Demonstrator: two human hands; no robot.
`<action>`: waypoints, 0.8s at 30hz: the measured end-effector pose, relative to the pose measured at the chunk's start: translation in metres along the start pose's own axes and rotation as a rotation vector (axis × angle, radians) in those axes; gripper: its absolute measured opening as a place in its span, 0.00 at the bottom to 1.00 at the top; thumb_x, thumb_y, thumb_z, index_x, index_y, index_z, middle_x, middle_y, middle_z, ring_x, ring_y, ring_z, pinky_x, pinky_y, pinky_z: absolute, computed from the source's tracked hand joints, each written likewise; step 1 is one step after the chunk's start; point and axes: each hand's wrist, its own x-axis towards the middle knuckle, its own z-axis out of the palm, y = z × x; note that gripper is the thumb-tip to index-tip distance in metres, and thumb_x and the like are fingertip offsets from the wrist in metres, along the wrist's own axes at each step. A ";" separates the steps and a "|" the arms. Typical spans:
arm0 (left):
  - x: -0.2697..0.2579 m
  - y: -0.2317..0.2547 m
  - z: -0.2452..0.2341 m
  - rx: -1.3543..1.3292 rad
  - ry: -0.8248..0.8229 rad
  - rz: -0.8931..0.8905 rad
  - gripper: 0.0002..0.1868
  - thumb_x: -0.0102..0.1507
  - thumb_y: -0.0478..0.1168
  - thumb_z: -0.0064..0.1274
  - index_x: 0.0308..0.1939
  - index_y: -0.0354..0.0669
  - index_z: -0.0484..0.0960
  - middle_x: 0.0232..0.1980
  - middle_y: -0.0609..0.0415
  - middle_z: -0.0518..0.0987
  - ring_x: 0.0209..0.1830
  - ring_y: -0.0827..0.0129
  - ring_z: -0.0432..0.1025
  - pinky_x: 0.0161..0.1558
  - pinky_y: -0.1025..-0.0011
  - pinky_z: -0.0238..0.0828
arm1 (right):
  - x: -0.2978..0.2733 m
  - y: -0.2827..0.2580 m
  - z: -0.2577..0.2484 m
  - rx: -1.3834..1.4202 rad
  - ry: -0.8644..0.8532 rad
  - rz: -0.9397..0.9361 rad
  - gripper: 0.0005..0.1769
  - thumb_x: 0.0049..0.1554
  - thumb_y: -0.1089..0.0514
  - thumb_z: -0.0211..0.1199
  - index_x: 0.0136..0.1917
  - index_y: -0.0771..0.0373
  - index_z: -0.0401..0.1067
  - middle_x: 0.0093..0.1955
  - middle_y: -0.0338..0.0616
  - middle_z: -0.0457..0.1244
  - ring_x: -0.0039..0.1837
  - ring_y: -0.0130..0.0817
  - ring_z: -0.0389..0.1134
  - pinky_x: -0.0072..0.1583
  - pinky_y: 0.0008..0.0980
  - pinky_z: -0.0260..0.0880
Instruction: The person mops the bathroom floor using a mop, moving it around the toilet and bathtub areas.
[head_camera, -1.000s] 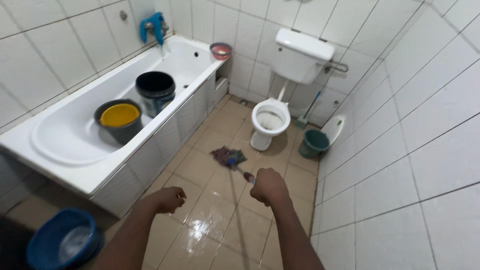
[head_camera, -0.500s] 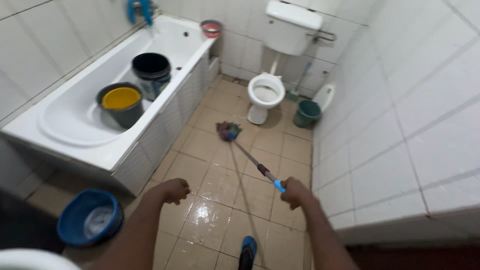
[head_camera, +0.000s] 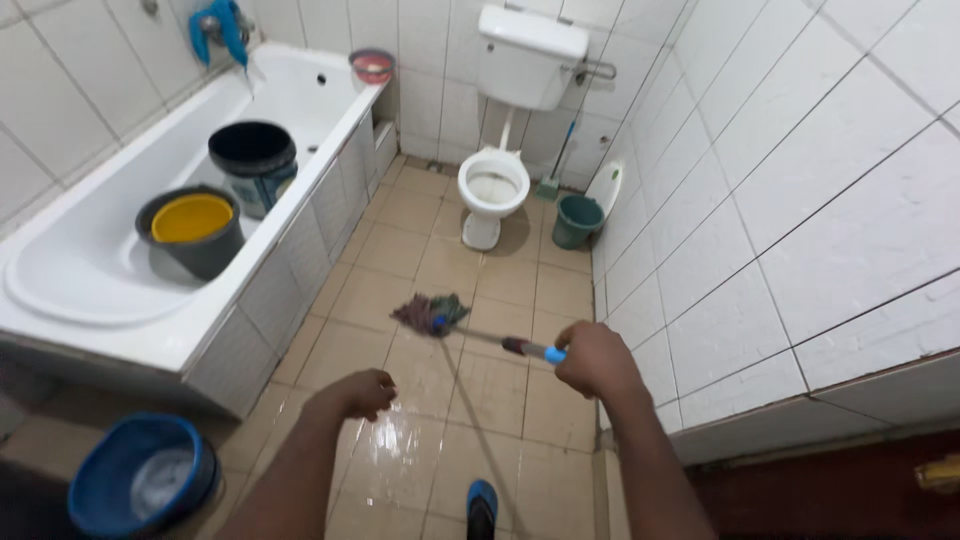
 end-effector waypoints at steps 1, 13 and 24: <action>-0.007 -0.001 0.004 0.018 0.007 -0.015 0.21 0.69 0.48 0.48 0.63 0.46 0.77 0.51 0.54 0.86 0.43 0.67 0.81 0.49 0.63 0.78 | 0.005 0.003 0.011 0.005 -0.019 0.012 0.20 0.49 0.64 0.62 0.56 0.58 0.80 0.45 0.52 0.72 0.43 0.44 0.77 0.50 0.40 0.78; -0.018 -0.009 -0.006 0.047 0.079 -0.163 0.20 0.69 0.48 0.45 0.61 0.47 0.78 0.51 0.57 0.86 0.44 0.68 0.82 0.50 0.62 0.78 | 0.159 0.108 0.197 0.192 -0.155 -0.120 0.24 0.47 0.68 0.61 0.58 0.63 0.76 0.46 0.58 0.70 0.49 0.48 0.74 0.52 0.44 0.76; 0.027 0.112 0.002 0.083 0.126 -0.096 0.18 0.68 0.48 0.47 0.60 0.47 0.79 0.51 0.56 0.86 0.44 0.69 0.82 0.52 0.64 0.76 | 0.199 0.158 -0.113 -0.167 -0.282 -0.053 0.28 0.53 0.62 0.66 0.68 0.52 0.77 0.38 0.48 0.72 0.32 0.32 0.65 0.36 0.34 0.68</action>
